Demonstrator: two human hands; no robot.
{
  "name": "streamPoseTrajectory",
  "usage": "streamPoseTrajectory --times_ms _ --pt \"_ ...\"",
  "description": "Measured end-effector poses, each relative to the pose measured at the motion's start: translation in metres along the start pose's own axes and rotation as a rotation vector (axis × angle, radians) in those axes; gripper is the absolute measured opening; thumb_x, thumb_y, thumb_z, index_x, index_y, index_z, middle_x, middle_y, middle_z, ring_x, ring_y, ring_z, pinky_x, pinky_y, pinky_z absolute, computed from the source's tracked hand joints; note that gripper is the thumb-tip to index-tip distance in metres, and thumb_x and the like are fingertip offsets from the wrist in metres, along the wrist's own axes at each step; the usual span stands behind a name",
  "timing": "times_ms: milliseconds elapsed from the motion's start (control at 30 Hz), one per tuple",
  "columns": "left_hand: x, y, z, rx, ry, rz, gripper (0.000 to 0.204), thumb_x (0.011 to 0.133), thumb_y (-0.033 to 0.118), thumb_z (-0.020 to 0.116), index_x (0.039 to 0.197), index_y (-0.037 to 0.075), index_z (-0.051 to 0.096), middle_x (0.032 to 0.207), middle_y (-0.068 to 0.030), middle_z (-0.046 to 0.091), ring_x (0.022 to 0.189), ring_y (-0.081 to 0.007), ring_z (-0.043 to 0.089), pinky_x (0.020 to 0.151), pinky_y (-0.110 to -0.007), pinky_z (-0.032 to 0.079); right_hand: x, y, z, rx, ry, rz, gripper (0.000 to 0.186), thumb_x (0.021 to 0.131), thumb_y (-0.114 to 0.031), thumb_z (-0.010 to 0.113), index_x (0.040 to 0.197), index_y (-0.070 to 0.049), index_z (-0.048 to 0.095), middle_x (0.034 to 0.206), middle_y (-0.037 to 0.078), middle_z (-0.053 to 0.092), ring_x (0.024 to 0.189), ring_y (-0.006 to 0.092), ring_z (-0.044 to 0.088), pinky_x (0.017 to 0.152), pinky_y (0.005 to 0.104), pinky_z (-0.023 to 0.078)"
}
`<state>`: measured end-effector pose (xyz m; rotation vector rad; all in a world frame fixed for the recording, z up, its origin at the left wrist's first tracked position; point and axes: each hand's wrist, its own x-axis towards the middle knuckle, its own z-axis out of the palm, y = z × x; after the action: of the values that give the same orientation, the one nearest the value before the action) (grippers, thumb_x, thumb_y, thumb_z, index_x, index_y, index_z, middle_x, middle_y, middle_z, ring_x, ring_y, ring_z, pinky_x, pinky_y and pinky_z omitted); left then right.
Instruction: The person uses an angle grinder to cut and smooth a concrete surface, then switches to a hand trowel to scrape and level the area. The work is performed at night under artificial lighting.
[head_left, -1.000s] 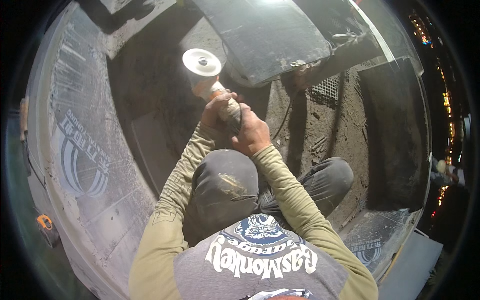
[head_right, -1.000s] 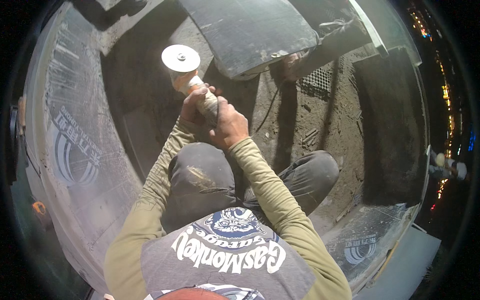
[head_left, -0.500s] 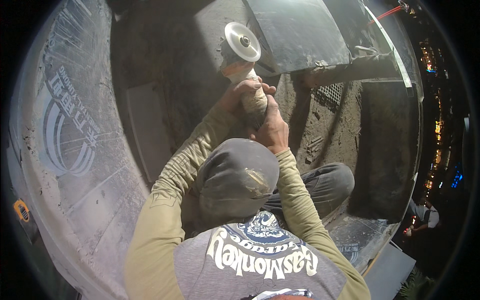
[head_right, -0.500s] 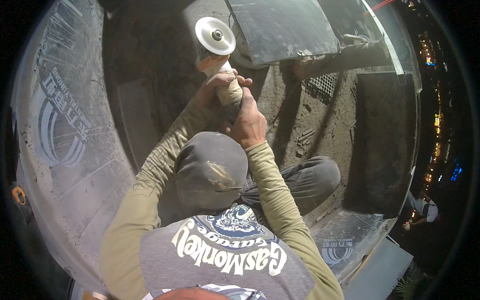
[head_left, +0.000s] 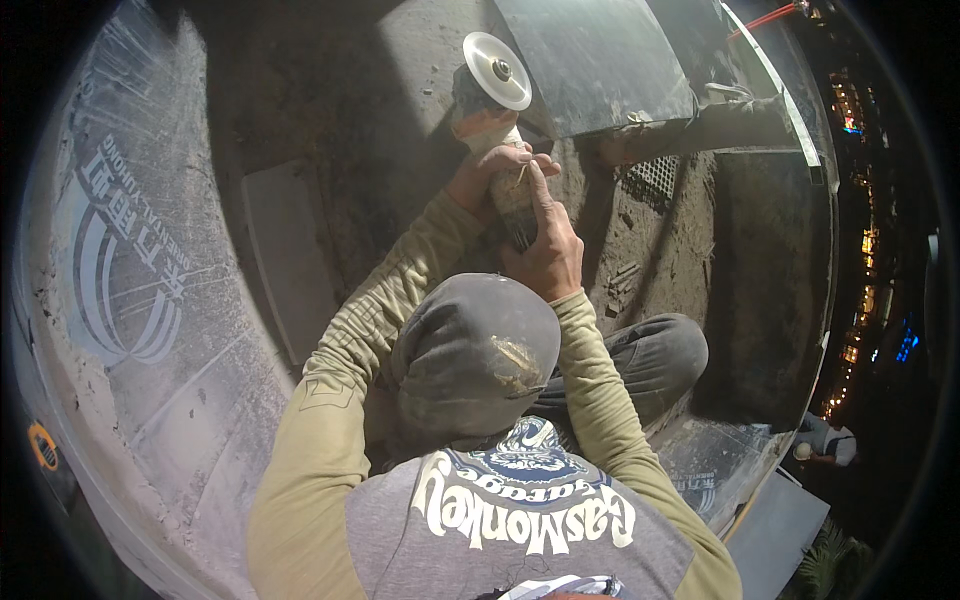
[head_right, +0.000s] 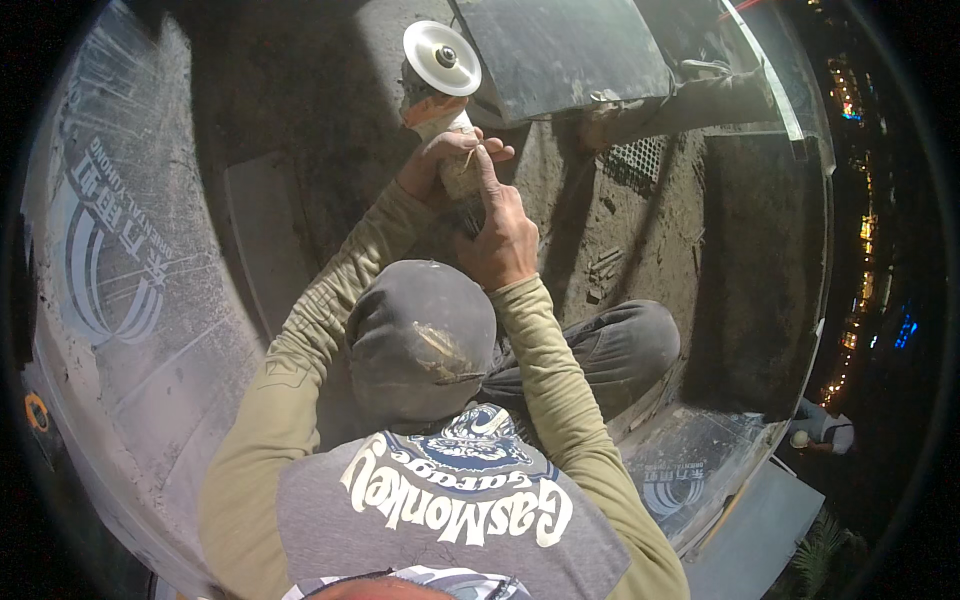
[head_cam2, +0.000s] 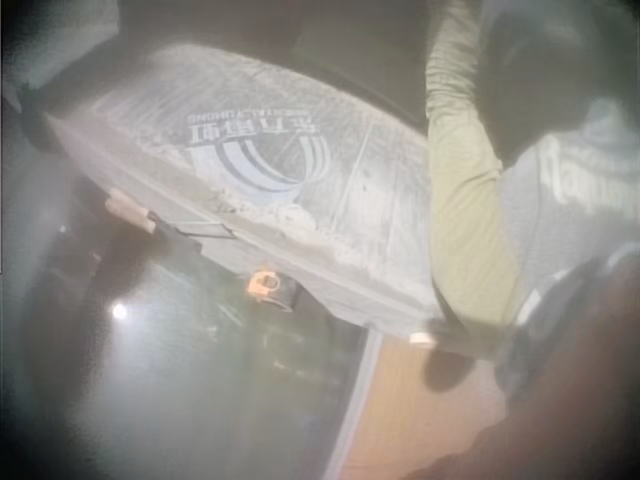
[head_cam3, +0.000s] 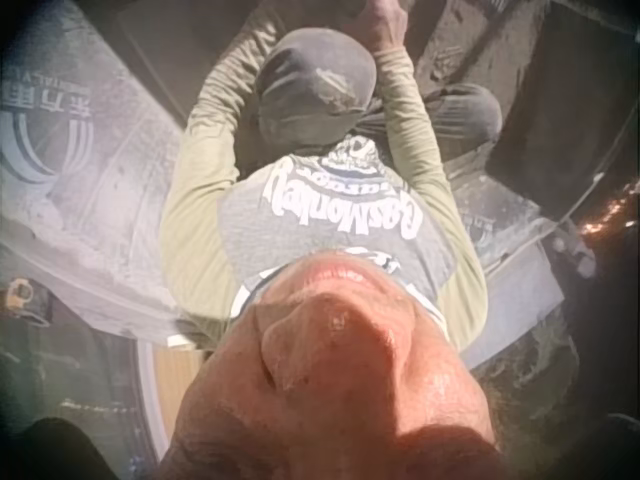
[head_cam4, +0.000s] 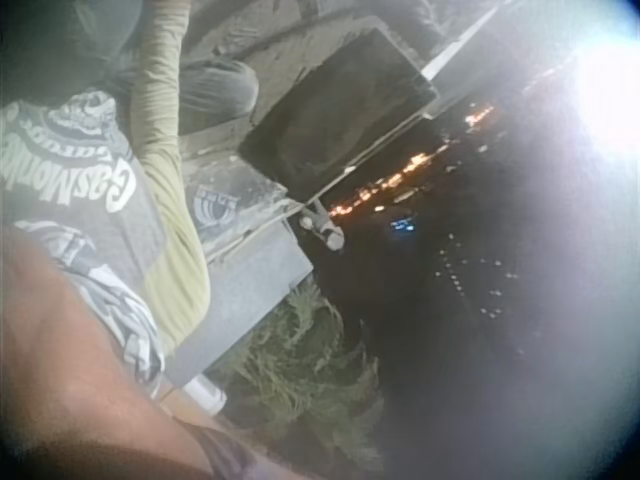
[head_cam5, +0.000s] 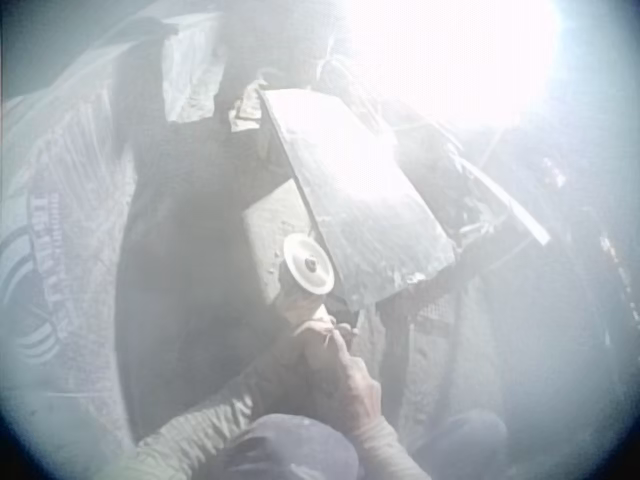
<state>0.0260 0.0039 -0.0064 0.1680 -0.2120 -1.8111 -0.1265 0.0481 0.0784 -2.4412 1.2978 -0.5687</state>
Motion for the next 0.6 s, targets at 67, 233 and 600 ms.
streamPoseTrajectory --times_ms 67,233,600 --pt "-0.001 0.001 -0.003 0.010 0.013 -0.003 0.023 0.087 0.013 0.072 0.108 0.004 0.067 0.110 -0.0136 0.074 0.120 -0.0357 0.066 0.100 -0.050 0.057 -0.002 0.001 0.004 0.010 0.012 -0.006 0.104 0.072 -0.024 0.086 0.162 -0.022 0.033 0.105 0.016 0.066 0.093 0.0336 0.070 0.074 0.0442 0.060" --pt "0.002 -0.001 -0.008 0.030 -0.007 0.014 0.024 0.086 0.014 0.072 0.107 0.003 0.067 0.110 -0.0141 0.074 0.120 -0.0360 0.066 0.099 -0.051 0.057 -0.002 -0.002 0.004 -0.021 -0.004 0.058 0.103 0.072 -0.025 0.085 0.162 -0.024 0.034 0.103 0.016 0.066 0.089 0.0354 0.071 0.072 0.0453 0.060" --pt "0.010 -0.001 -0.004 -0.019 0.028 -0.072 0.026 0.085 0.016 0.072 0.106 0.000 0.069 0.108 -0.0144 0.074 0.114 -0.0340 0.069 0.098 -0.049 0.058 0.003 0.004 0.001 -0.010 0.029 0.021 0.103 0.070 -0.020 0.084 0.161 -0.022 0.036 0.104 0.016 0.066 0.090 0.0369 0.070 0.074 0.0461 0.059"
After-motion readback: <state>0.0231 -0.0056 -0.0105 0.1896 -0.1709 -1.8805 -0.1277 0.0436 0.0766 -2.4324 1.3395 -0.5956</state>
